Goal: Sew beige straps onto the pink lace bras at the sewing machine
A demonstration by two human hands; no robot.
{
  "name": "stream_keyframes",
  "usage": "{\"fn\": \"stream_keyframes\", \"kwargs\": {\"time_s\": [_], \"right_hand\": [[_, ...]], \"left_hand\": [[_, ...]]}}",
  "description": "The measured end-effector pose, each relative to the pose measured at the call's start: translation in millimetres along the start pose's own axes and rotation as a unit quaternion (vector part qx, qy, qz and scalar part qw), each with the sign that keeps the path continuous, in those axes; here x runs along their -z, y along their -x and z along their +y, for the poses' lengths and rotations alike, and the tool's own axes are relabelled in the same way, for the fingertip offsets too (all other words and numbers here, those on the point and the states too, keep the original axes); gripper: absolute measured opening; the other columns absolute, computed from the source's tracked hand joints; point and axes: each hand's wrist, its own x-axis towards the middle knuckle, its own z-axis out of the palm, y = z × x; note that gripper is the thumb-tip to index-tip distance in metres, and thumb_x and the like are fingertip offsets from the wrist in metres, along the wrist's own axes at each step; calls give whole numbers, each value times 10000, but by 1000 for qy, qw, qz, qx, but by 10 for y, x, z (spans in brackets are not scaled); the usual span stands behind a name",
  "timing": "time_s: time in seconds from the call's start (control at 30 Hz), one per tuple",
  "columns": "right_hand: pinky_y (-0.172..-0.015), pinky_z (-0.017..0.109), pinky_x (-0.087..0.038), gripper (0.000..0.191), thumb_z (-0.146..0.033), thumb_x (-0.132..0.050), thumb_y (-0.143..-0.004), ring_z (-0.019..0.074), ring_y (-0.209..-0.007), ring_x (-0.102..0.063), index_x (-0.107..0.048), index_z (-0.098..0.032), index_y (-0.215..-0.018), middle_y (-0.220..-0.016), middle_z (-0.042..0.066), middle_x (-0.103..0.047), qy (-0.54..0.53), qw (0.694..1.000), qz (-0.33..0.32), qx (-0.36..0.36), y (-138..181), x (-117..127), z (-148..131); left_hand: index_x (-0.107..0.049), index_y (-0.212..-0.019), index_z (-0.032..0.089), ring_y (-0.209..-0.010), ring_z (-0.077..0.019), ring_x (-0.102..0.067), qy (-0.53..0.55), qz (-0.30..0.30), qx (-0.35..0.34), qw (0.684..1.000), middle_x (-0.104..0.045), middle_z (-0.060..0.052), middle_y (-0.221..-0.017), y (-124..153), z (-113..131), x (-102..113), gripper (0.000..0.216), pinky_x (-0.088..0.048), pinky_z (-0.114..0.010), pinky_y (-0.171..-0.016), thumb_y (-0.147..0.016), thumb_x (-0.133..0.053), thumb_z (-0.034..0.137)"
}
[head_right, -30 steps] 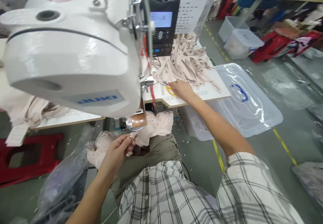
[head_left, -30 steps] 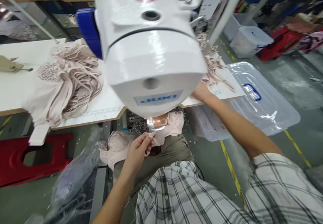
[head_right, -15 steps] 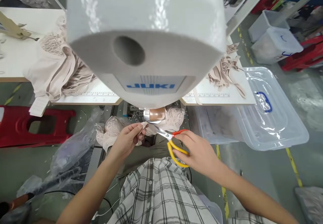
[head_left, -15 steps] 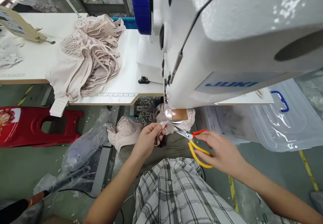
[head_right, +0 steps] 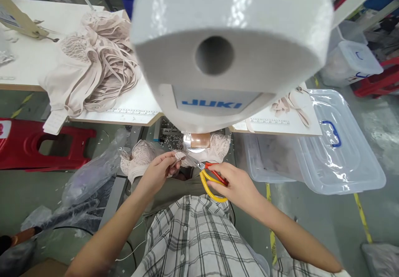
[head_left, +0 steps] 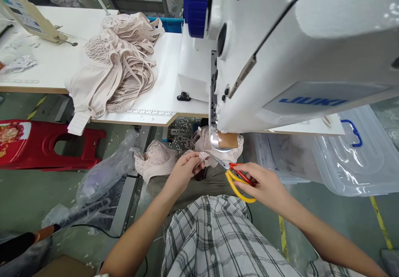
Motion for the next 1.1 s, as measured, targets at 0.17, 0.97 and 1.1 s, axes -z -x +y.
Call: {"fn": "stream_keyframes", "kwargs": {"time_s": [0.17, 0.97, 1.1], "right_hand": [[-568, 286, -539, 321, -253, -641, -732, 163, -673, -642, -608, -223, -1050, -996, 83, -694, -57, 998, 7, -23, 27, -5, -52], [-517, 277, -517, 247, -344, -633, -864, 148, -587, -626, -696, -262, -1088, -868, 26, -732, -68, 997, -25, -40, -174, -101, -65], [-441, 278, -489, 250, -410, -604, -873, 152, -509, -587, -714, -290, -1063, -729, 12, -689, -63, 995, -16, -74, -29, 60, 38]], "left_hand": [[-553, -613, 169, -489, -60, -351, 41, 15, 3, 999, -458, 54, -535, -22, -33, 69, 394, -231, -210, -470, -657, -749, 509], [-580, -643, 177, -543, -101, -471, -79, 57, -58, 994, -581, 8, -616, 0, -140, 71, 382, -384, -230, -537, -767, -660, 530], [-556, -637, 185, -528, -97, -415, -37, 75, -78, 993, -499, 31, -562, 18, -150, 17, 377, -356, -237, -531, -775, -647, 524]]}}
